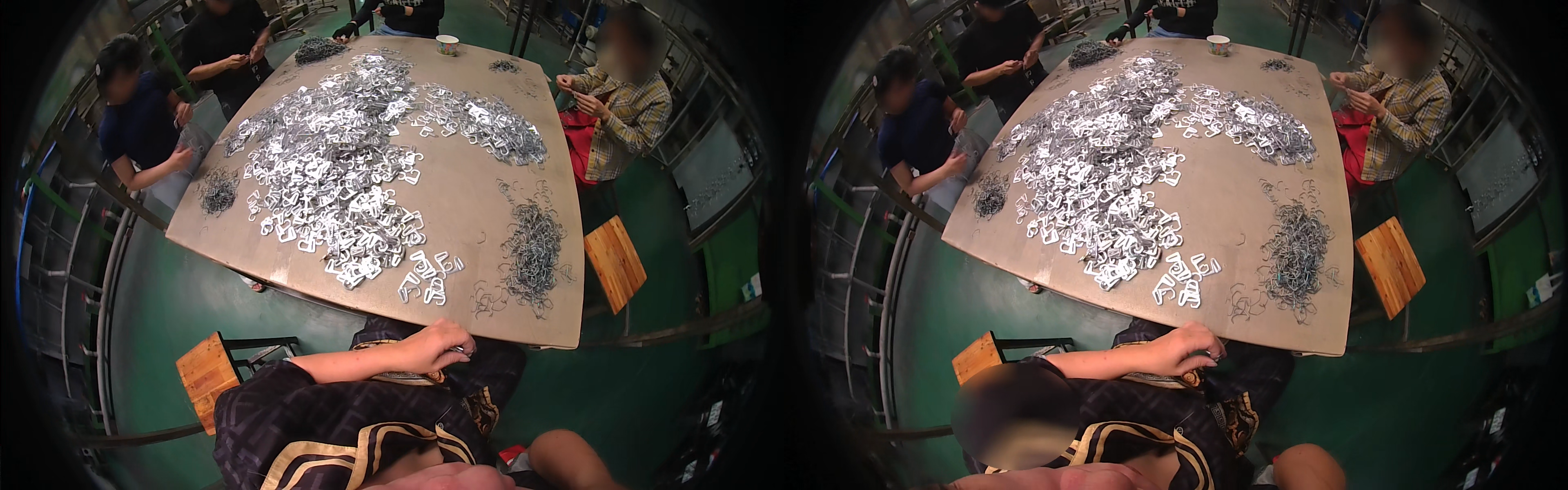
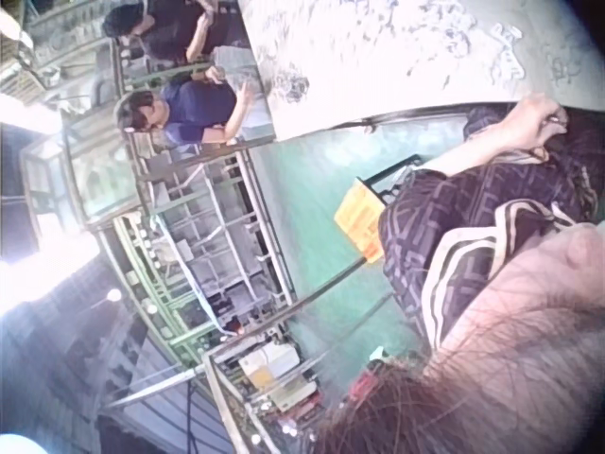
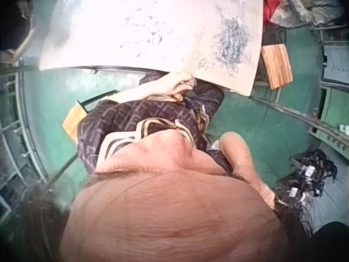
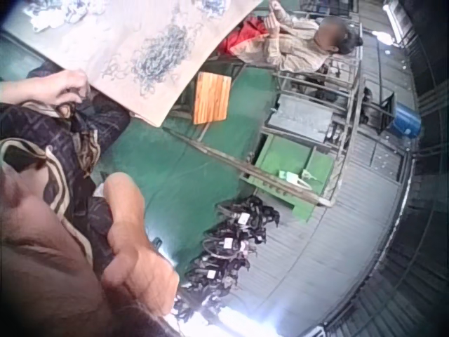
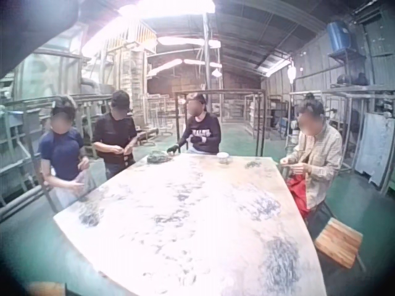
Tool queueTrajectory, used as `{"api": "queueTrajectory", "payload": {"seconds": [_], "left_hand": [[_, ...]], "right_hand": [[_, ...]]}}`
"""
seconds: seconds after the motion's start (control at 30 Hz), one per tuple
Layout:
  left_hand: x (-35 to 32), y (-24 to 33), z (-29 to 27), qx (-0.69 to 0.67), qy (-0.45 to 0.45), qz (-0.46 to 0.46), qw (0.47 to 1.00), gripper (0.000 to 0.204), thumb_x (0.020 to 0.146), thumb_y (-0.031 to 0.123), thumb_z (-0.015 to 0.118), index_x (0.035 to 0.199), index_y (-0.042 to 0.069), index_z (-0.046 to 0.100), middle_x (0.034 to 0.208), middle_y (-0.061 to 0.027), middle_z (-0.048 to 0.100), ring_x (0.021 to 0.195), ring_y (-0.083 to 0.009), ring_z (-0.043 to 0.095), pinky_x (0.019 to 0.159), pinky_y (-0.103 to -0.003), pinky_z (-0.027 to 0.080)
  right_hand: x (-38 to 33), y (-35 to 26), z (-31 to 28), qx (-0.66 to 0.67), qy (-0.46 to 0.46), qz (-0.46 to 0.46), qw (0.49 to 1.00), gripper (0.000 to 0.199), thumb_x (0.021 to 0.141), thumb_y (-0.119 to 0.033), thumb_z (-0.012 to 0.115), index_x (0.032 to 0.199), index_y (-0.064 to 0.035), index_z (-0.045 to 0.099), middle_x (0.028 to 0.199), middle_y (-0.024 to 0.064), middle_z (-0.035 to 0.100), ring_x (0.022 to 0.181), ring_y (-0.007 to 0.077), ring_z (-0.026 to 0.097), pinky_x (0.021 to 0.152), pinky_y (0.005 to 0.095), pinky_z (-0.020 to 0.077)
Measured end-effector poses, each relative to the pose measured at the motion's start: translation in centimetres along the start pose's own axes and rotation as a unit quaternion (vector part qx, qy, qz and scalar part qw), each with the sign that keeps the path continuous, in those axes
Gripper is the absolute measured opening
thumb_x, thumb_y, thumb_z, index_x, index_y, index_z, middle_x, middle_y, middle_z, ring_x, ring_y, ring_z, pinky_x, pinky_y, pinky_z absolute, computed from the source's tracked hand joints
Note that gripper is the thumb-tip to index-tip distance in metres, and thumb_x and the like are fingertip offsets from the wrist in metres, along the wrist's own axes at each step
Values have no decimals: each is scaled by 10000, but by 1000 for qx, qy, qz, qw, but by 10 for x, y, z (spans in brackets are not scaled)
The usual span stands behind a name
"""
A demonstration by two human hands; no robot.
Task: The person sits at a table and repeatedly picks up small metal hooks and wire loops, then attaches the loops to the hooks by hand. The person occasionally hangs the assembled pieces on a nearby metal rack. Other people at the table perform the same task.
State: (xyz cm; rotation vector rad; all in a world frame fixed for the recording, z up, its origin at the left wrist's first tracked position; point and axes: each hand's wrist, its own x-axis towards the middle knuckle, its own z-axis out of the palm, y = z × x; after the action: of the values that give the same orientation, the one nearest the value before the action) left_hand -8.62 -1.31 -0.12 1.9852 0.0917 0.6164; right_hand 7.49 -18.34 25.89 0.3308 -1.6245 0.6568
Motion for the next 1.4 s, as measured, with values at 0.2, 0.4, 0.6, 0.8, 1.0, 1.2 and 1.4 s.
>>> {"api": "queueTrajectory", "payload": {"seconds": [0.2,0.4,0.6,0.8,1.0,1.2,1.4], "left_hand": [[-3,1,1,-3,-23,-9,1000,168,849,75,702,928,61,554,988,-74,658,935,-294,609,855,-390,432],[0,0,2,-8,-22,-1,1000,173,844,98,705,946,69,568,916,-68,636,894,-294,602,845,-400,426],[-20,-3,-2,-7,40,-29,999,179,833,96,707,947,60,573,897,-79,631,901,-300,605,877,-401,426],[-4,3,4,-6,-42,-13,999,160,841,70,703,941,62,578,963,-61,647,946,-283,616,894,-388,431],[-16,-2,3,20,-34,-29,999,166,829,72,710,943,57,591,953,-69,641,939,-291,613,880,-396,445],[-18,-2,6,28,-37,-31,998,173,819,63,713,946,43,597,928,-93,632,907,-314,610,872,-403,454],[-23,-1,1,20,-25,-58,998,161,810,30,706,932,30,601,942,-109,644,918,-320,614,840,-406,476]], "right_hand": [[-15,-7,15,58,-44,52,996,203,947,-274,537,794,-146,578,766,-19,585,707,174,622,611,360,498],[-30,-31,49,145,-101,111,978,255,947,-297,518,742,-153,568,719,-1,567,652,178,602,586,370,476],[-34,-65,63,334,-201,172,905,308,946,-321,499,690,-160,558,672,17,550,598,181,582,561,379,453],[-66,30,-36,125,46,278,951,243,897,-154,564,699,-17,598,608,149,599,525,288,613,759,502,540],[-182,130,-63,-355,188,678,616,220,806,-84,714,1000,12,678,745,73,608,624,122,534,590,290,439],[-248,202,-64,-442,65,654,610,380,804,-180,732,1149,-38,659,915,175,631,812,348,642,709,429,509],[-254,213,-66,-444,3,664,602,273,798,-136,720,1032,-15,651,959,175,639,871,375,639,751,444,519]]}}
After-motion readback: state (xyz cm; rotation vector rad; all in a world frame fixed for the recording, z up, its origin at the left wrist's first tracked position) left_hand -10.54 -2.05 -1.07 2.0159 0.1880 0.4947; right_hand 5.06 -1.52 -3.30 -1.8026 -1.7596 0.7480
